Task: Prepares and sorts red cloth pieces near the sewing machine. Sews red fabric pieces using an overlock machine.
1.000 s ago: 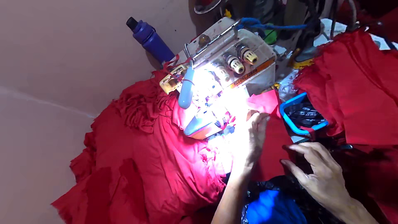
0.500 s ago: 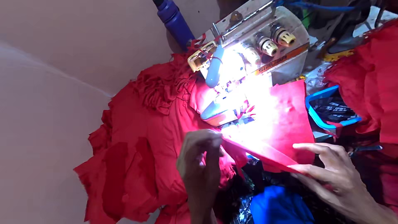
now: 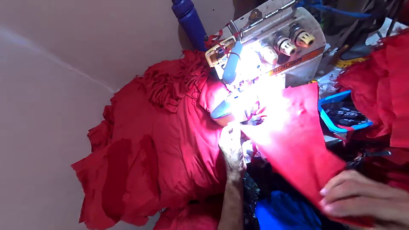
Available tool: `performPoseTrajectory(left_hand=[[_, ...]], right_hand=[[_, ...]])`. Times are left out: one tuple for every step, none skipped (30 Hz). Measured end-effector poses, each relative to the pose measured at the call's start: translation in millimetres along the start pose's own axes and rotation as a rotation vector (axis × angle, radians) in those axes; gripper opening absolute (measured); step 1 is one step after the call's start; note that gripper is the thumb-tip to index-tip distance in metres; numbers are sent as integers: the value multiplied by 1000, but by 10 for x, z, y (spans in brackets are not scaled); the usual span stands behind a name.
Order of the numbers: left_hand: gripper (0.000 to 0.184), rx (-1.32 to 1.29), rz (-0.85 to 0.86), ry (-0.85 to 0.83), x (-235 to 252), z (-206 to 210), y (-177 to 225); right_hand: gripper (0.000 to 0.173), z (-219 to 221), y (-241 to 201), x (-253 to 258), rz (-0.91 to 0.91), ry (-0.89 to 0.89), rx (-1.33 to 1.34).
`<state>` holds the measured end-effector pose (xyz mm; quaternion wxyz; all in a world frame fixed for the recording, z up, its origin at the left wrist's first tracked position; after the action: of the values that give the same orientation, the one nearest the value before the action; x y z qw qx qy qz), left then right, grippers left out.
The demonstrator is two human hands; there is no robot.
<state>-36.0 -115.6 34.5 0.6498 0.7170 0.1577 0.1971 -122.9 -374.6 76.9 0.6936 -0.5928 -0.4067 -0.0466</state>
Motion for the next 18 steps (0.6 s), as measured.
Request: performPoseTrajectory(left_hand=[[14,-18,-49,37,-51,-4,-132],[15,-21,-88,63,-99,-6,-235],[16,1,-101,77,-140,1,-297],[13,27,-82,85,-175,13,-302],[7,51,-23,79,-211,38,-242],[8,45,54,50,-254,77,-140],[14,34,123,7,-308,124,-12],[19,28,196,-45,-371,167,130],[21,39,258,-94,-438,200,262],[23,51,315,-127,-499,214,373],[24,45,359,-176,-551,222,456],[24,20,379,-229,-591,221,510],[25,-27,373,-278,-618,211,543],[26,-77,359,-310,-633,191,565],[26,-114,348,-328,-642,162,582],[26,-131,340,-330,-643,120,594],[27,-138,330,-321,-639,69,596],[27,-136,316,-308,-634,16,592]], right_hand=[[16,137,66,-76,27,-96,-65],[20,262,145,-147,34,-162,-156],[23,366,214,-186,39,-207,-243],[25,442,266,-186,43,-241,-310],[27,486,285,-145,42,-263,-344],[29,509,281,-68,32,-274,-367],[31,510,266,32,17,-263,-372],[32,481,237,147,1,-224,-349],[31,427,210,262,-12,-164,-314],[27,359,190,374,-16,-93,-261],[22,298,184,477,-6,-22,-195],[17,260,193,564,14,42,-134],[15,255,209,633,38,81,-102],[16,276,221,690,55,100,-90],[19,312,227,730,67,104,-91],[22,359,226,757,75,94,-97],[25,406,220,774,78,77,-101],[27,447,218,782,81,63,-108]])
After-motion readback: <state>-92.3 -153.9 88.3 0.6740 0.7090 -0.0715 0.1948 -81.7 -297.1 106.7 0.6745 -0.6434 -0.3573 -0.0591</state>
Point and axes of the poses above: each hand's wrist, its own x-axis towards the middle knuckle, its own z-axis out of the palm, y = z × x, the point moved 10 cm from there along x, towards the middle knuckle, and after that the axes turned 14 degrees about x, right-handed, at the moved point
